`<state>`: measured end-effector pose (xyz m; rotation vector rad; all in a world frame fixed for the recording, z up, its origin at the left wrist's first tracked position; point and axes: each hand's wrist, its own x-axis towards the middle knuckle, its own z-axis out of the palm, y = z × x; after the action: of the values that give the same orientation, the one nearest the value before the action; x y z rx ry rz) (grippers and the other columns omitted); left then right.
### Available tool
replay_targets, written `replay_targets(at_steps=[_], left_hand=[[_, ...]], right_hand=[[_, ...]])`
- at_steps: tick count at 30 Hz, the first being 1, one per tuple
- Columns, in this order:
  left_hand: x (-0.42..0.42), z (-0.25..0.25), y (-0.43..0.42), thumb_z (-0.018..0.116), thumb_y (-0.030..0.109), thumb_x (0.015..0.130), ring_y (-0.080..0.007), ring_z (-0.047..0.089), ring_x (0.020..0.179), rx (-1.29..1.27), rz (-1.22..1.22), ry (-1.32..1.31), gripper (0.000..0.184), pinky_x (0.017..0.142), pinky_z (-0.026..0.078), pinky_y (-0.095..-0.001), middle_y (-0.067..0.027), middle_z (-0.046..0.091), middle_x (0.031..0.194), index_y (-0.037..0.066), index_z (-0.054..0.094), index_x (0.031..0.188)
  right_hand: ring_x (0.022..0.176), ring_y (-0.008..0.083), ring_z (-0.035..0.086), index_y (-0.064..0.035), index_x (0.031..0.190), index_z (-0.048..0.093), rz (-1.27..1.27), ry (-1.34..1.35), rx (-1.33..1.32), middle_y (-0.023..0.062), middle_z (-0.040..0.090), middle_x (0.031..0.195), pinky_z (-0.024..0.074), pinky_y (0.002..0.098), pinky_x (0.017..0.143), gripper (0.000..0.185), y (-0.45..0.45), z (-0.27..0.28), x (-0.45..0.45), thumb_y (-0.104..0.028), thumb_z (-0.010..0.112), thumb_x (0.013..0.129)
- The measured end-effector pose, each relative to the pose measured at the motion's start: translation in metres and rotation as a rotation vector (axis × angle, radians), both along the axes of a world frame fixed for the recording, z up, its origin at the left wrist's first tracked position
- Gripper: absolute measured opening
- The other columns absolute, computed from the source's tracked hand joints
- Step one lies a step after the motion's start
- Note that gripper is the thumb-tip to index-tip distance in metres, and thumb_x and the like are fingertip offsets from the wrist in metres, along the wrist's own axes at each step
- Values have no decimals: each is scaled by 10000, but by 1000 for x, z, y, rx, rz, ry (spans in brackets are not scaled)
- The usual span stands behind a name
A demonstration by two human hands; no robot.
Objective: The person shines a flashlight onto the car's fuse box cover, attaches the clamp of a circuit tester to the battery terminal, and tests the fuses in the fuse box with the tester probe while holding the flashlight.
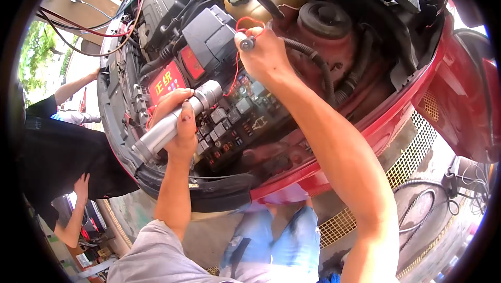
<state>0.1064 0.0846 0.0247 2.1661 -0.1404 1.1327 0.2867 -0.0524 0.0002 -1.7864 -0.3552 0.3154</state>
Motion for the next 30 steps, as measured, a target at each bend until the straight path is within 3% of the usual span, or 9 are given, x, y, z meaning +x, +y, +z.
replay_targets(at_steps=[3,5,10,14,15,20,21,26,30], left_hand=[[-2,4,-9,773,209,853,-250,720,845,-33,-23,-18,287,767,587,-344,-160,730,958,-21,720,1016],[-6,11,-19,674,333,927,-265,708,876,47,27,53,387,826,560,-368,-167,729,960,-48,704,990],[-6,10,-17,740,362,908,-248,722,834,-30,-12,-14,402,773,581,-343,-156,727,936,-32,715,988],[-4,8,-3,773,229,837,-228,708,790,-9,-31,-80,288,734,587,-326,-137,730,911,-6,723,996],[0,7,1,800,145,785,-216,696,751,2,-31,-119,255,706,585,-316,-121,729,883,16,725,993],[-1,11,5,799,159,785,-229,697,733,-24,-25,-141,259,682,587,-316,-125,726,880,7,728,982],[-2,9,7,799,161,785,-230,698,734,-15,-23,-141,260,682,588,-315,-125,726,879,5,728,981],[-3,8,12,794,156,768,-231,694,727,-47,-32,-141,280,671,583,-318,-128,724,875,4,728,993],[-5,7,12,792,155,773,-229,691,720,-53,-23,-123,278,672,582,-318,-128,723,874,5,727,998]], right_hand=[[898,372,731,11,968,727,-58,-4,-82,229,737,897,545,417,812,361,7,6,3,-344,690,908],[902,374,733,10,943,736,-57,13,-92,229,737,885,547,420,814,360,9,11,6,-346,733,891],[803,257,727,58,864,730,-57,20,-252,192,743,828,547,394,767,441,39,9,27,-341,887,763],[738,171,670,20,826,764,-102,159,-66,100,722,788,513,353,719,321,45,0,26,-260,881,719],[767,183,686,20,864,774,-108,146,-93,119,737,824,524,358,747,342,46,2,27,-269,883,719],[866,192,710,24,943,787,-177,126,-147,163,764,939,537,348,824,379,52,11,24,-263,873,710],[762,115,655,25,939,782,-154,141,-90,55,742,852,505,278,746,317,53,5,28,-209,882,751],[774,220,726,22,942,780,-179,6,-250,158,755,847,556,360,775,399,51,6,18,-330,841,763],[637,198,703,36,918,761,-135,42,-216,129,723,759,559,340,678,409,50,7,18,-355,814,811]])
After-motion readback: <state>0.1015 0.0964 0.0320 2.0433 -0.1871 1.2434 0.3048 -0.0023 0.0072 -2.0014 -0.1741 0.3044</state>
